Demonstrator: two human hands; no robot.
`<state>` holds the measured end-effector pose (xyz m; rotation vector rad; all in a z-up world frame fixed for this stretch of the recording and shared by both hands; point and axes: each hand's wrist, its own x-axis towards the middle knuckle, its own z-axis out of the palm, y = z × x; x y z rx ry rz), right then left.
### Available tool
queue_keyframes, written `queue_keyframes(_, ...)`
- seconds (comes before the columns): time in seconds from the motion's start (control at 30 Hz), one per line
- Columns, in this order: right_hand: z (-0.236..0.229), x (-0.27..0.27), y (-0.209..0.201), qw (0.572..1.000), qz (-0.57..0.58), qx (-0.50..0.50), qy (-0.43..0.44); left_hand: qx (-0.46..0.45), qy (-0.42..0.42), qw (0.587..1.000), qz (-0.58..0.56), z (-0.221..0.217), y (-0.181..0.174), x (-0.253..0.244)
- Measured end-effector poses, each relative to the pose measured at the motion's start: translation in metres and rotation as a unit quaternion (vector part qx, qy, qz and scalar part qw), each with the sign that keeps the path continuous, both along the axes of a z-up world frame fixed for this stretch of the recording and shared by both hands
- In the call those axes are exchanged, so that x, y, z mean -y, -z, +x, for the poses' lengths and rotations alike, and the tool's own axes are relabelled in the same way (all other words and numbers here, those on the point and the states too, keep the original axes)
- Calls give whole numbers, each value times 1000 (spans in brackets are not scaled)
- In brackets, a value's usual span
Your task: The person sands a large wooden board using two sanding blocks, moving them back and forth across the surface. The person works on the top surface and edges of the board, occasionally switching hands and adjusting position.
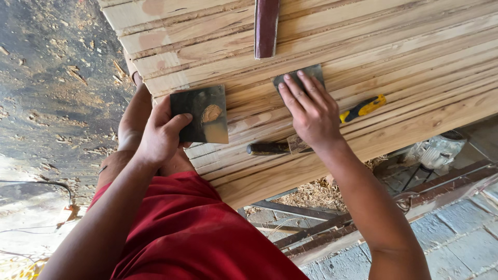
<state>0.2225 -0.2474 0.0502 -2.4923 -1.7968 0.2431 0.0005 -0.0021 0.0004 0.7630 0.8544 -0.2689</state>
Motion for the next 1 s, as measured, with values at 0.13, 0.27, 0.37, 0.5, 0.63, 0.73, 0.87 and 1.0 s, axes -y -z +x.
queue_keyframes(0.13,-2,10,3,999,-41,-31,5,-9,8,1000,-4,-3,0,7)
queue_keyframes(0.27,17,6,-4,991,-104,-85,-6,7,7,1000,-19,0,0,6)
queue_keyframes(0.37,32,-11,-13,978,-162,-128,-18,4,10,1000,-19,-4,1,6)
queue_keyframes(0.5,57,-34,-29,940,-250,-233,22,6,-12,1000,-13,-10,4,3)
queue_keyframes(0.63,52,-32,-57,917,-314,-228,95,13,-26,999,-17,-10,2,-3)
queue_keyframes(0.73,10,-32,-75,920,-95,-314,215,-16,-35,999,-33,3,-5,4)
queue_keyframes(0.87,-92,-45,-80,866,153,-323,350,-19,-90,995,-46,33,-23,29)
queue_keyframes(1.0,-113,-32,-65,839,-51,-380,385,18,-230,965,-126,50,-41,29)
